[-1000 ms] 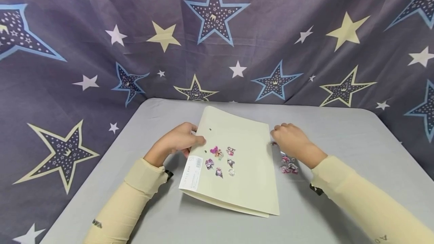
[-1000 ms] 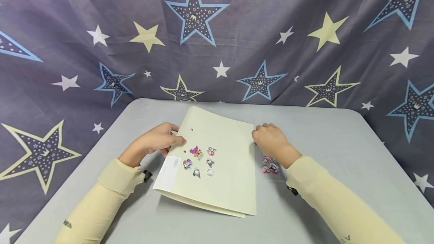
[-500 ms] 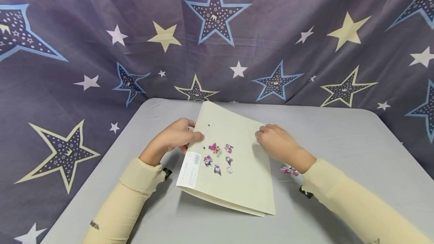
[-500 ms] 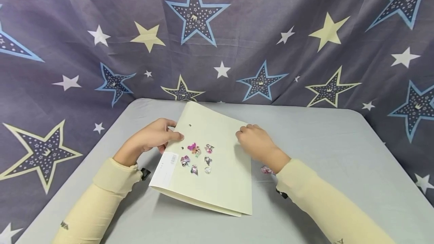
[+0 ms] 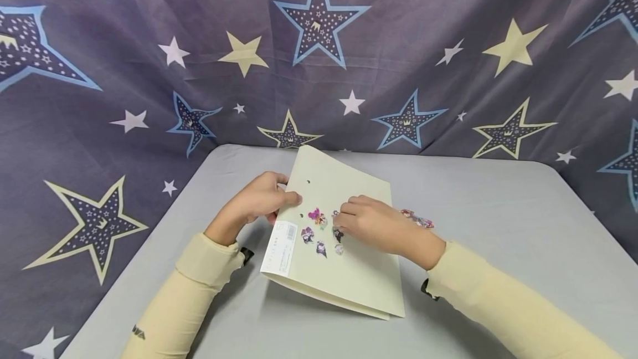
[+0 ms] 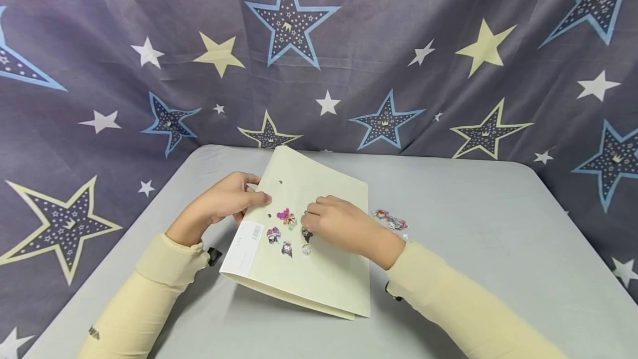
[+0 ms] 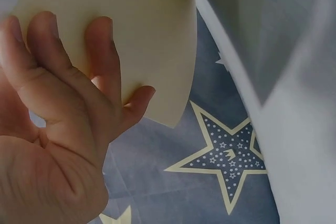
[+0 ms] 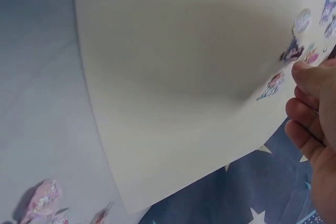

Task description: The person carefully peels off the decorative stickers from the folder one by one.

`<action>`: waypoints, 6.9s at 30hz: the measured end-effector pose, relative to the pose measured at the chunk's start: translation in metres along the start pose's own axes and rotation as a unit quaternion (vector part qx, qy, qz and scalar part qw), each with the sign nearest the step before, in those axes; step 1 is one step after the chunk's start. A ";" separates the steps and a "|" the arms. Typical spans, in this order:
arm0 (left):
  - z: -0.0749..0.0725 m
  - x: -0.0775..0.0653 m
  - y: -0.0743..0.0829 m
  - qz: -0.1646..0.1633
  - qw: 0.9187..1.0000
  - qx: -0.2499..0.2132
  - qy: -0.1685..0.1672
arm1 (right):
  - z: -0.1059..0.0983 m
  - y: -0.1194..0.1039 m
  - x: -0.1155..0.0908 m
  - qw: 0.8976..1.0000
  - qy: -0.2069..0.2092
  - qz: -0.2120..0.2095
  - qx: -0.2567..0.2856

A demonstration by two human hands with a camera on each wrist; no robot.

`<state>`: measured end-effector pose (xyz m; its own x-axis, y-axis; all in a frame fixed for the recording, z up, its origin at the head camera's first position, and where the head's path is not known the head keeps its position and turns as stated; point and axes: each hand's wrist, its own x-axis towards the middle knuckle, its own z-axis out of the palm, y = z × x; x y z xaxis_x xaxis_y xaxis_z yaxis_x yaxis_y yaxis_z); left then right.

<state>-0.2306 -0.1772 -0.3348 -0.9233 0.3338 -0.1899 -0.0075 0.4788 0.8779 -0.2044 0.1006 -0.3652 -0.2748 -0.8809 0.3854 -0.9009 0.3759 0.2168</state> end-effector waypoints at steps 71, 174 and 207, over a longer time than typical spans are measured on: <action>0.002 0.002 0.000 -0.017 1.000 -0.004 0.004 | -0.010 0.003 -0.010 0.997 0.013 -0.012 -0.080; 0.001 0.000 0.000 -0.013 1.000 0.006 0.011 | 0.012 0.010 0.010 0.996 -0.054 0.061 -0.044; 0.000 -0.001 0.000 -0.014 1.000 0.011 0.009 | 0.022 0.002 0.012 0.995 -0.013 0.059 -0.085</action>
<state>-0.2298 -0.1777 -0.3350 -0.9296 0.3049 -0.2070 -0.0261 0.5057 0.8623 -0.2169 0.0845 -0.3796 -0.3862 -0.8337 0.3946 -0.7929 0.5187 0.3199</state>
